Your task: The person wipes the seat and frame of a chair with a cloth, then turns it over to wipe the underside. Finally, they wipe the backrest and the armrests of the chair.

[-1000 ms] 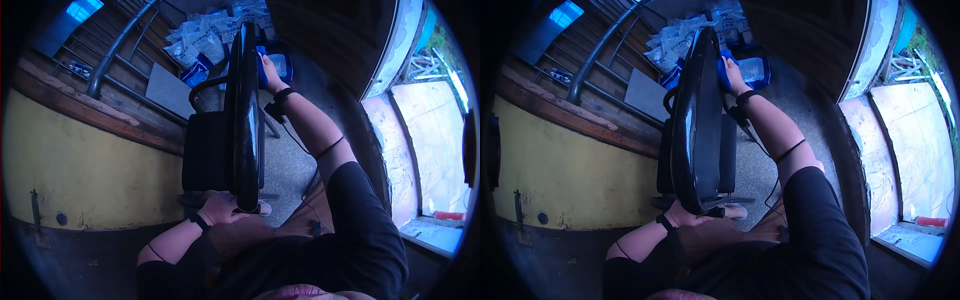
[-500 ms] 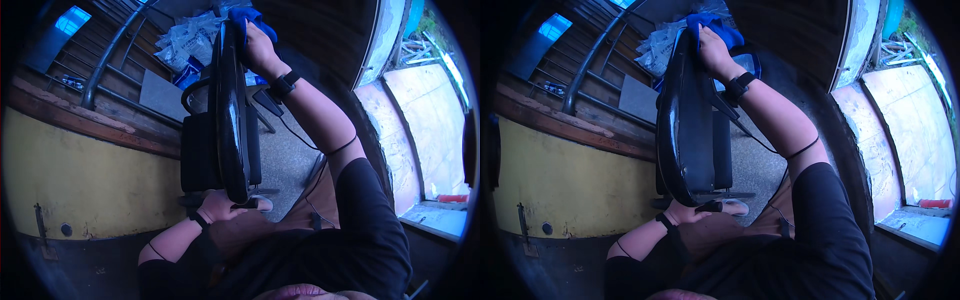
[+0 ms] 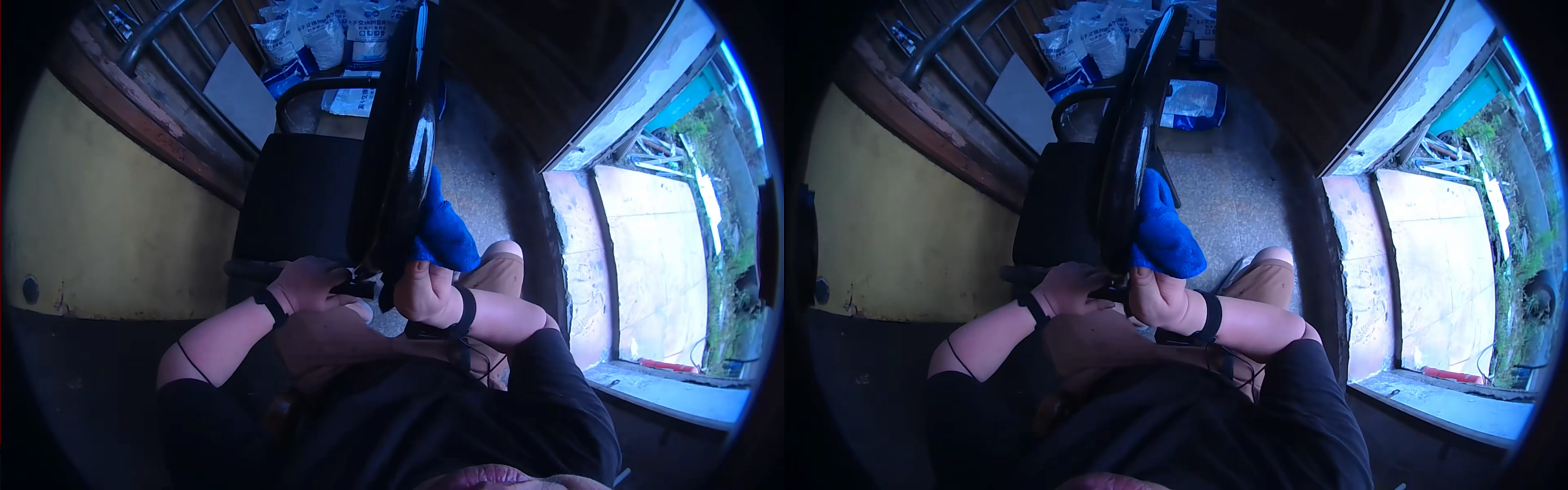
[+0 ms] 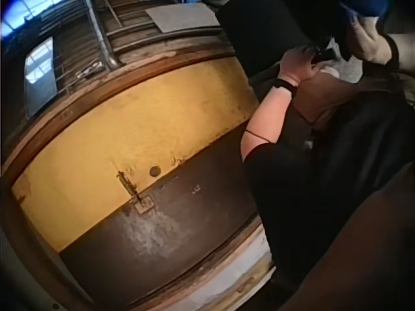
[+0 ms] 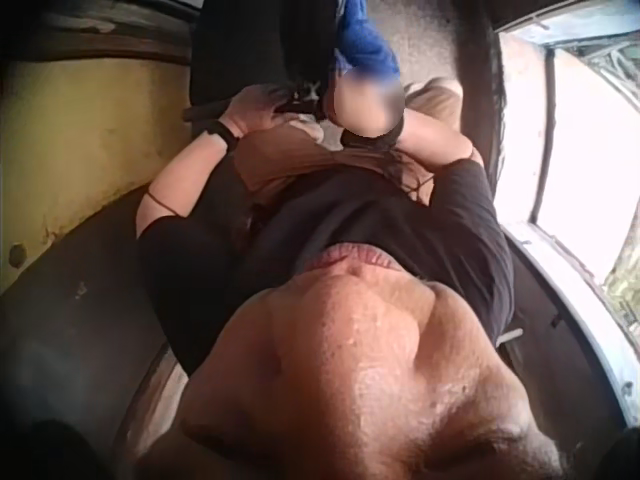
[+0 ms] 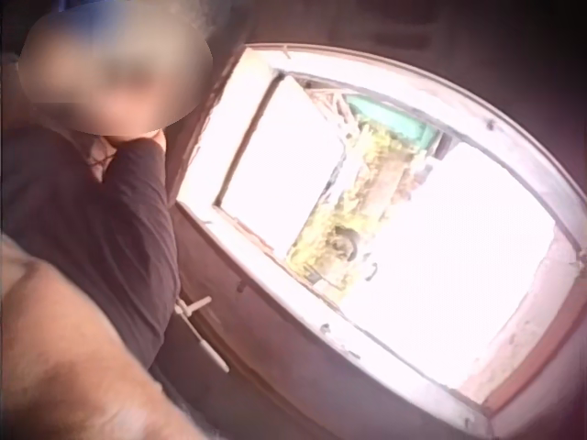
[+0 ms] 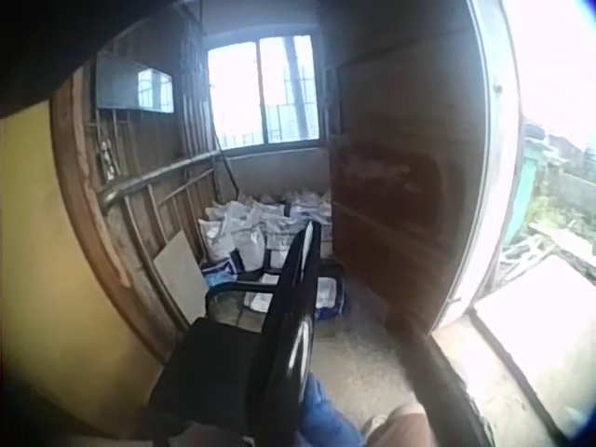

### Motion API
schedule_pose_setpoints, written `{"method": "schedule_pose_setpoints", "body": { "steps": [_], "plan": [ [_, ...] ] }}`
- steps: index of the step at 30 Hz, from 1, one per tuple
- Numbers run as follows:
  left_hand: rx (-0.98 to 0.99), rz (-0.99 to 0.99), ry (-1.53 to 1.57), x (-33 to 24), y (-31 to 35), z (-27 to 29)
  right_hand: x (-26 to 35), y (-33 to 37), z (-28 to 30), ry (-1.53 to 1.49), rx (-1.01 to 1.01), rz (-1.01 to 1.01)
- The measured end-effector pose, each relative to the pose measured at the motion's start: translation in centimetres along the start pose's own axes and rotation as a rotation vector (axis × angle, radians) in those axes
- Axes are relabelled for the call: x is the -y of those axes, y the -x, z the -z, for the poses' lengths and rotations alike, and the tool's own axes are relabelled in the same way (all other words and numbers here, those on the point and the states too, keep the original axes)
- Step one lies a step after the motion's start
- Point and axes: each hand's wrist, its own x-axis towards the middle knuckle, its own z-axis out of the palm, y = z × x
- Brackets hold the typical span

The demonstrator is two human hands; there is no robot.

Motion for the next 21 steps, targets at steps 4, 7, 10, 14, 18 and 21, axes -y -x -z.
{"method": "schedule_pose_setpoints", "body": {
  "steps": [4,7,10,14,18,21],
  "plan": [
    [-0.043,-0.009,0.029,0.2,0.4,0.1,3.9,-7.4,-0.6,-0.073,0.000,-0.026],
    [-0.056,-0.038,0.033,0.3,0.5,-0.4,4.9,-17.0,1.3,0.333,-0.168,-0.131],
    [-0.044,-0.057,0.041,0.5,-0.2,-0.4,2.8,-24.6,5.0,0.374,-0.223,-0.262],
    [-0.087,-0.063,0.026,0.8,0.2,-0.6,0.7,-29.2,7.5,0.271,-0.249,-0.517],
    [-0.084,-0.048,0.022,0.5,-0.1,-0.4,1.4,-27.6,6.9,0.247,-0.320,-0.525],
    [-0.065,-0.046,0.019,0.4,0.3,-0.4,4.6,-21.4,2.2,0.242,-0.291,-0.352]
  ]
}}
